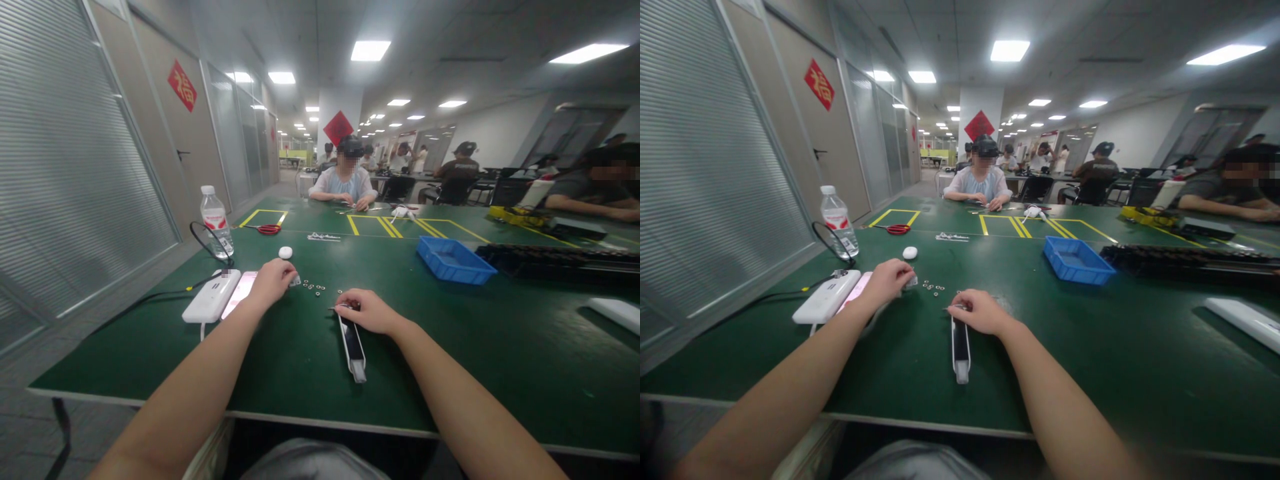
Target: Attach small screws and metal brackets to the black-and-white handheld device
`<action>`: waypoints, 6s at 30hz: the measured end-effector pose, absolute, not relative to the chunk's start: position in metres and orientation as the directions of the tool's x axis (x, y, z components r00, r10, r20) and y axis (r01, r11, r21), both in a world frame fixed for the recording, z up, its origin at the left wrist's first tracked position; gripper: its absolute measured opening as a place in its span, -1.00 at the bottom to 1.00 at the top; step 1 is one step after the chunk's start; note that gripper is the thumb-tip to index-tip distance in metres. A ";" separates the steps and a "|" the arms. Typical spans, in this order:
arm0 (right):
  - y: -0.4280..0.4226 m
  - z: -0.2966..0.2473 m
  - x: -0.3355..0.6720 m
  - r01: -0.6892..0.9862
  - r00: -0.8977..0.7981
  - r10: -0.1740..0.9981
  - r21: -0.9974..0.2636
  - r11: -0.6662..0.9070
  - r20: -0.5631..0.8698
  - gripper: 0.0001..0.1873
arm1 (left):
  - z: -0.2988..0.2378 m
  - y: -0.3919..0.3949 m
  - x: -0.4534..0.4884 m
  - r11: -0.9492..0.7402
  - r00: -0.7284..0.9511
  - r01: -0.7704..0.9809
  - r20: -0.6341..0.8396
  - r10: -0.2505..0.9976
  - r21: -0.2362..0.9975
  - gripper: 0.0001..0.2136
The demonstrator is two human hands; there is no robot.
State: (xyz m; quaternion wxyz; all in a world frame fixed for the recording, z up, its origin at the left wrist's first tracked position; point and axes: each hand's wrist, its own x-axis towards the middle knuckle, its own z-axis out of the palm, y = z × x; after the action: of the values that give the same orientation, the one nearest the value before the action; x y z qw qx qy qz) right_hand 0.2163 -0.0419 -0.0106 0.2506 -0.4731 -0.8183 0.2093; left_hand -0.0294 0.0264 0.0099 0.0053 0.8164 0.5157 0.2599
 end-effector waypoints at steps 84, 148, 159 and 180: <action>-0.021 -0.036 0.224 0.768 -0.203 0.919 -0.527 0.363 0.338 -0.86 | -0.007 -0.022 0.019 -0.741 0.734 0.531 0.215 0.644 0.411 -0.72; -0.036 -0.017 0.232 0.549 -0.186 0.980 -0.819 0.167 0.076 -0.83 | -0.006 -0.021 0.018 -0.745 0.766 0.510 0.167 0.621 0.431 -0.65; -0.031 -0.023 0.237 0.406 -0.258 0.966 -0.908 0.107 -0.001 -0.80 | -0.005 -0.021 0.019 -0.742 0.763 0.518 0.163 0.626 0.425 -0.66; -0.033 -0.020 0.236 0.382 -0.243 0.968 -0.924 0.037 -0.062 -0.69 | -0.002 -0.024 0.020 -0.735 0.757 0.535 0.150 0.636 0.415 -0.66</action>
State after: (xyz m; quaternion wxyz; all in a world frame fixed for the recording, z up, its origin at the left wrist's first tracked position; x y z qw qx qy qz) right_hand 0.2358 -0.0332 -0.0202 0.3221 -0.5241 -0.6438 0.4551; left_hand 0.0197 -0.0239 -0.0019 0.1765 0.9206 0.3181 0.1423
